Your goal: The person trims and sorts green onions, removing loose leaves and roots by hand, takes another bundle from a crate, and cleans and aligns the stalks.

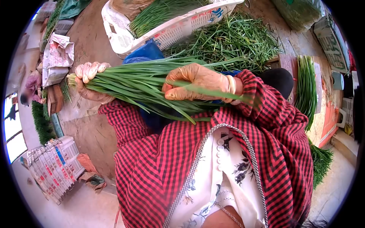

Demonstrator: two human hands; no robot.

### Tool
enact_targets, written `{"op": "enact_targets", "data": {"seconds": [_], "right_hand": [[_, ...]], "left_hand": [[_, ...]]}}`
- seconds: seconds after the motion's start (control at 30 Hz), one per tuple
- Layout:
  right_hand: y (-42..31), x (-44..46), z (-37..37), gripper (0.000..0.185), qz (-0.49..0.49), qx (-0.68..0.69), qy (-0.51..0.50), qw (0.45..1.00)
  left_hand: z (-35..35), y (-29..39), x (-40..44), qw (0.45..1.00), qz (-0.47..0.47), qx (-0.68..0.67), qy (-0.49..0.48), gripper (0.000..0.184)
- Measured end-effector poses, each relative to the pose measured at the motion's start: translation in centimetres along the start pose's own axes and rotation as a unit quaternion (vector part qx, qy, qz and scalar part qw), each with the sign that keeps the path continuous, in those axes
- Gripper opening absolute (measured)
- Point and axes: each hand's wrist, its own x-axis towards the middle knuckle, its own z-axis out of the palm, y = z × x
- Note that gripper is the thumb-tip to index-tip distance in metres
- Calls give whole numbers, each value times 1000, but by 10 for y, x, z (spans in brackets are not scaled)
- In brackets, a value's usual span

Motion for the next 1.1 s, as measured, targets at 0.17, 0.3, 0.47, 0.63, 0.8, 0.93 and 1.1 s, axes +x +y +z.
{"op": "enact_targets", "data": {"seconds": [0.17, 0.3, 0.47, 0.63, 0.8, 0.93, 1.1], "right_hand": [[-7, -1, -12, 18, 10, -13, -47, 999], [-25, -1, -24, 20, 94, 113, 24, 989], [-30, -3, -28, 21, 118, 166, 15, 979], [-21, -2, -30, 25, 130, 161, -45, 977], [-17, -5, -31, 19, 122, 123, -56, 983], [-16, -12, -36, 18, 90, 86, -40, 991], [-34, -55, -73, 20, 37, 65, 81, 994]], "left_hand": [[-3, 2, -3, 1000, -3, 0, 8, 9], [-6, 3, -5, 999, -1, 6, 43, 6], [-9, 5, -6, 999, -7, 15, 44, 7], [-11, 3, -6, 999, -6, 8, 41, 8], [-13, 4, -8, 999, -7, -2, 37, 9], [-18, 7, -11, 995, 26, 41, 93, 11], [-16, 18, -18, 979, 62, 105, 165, 11]]}}
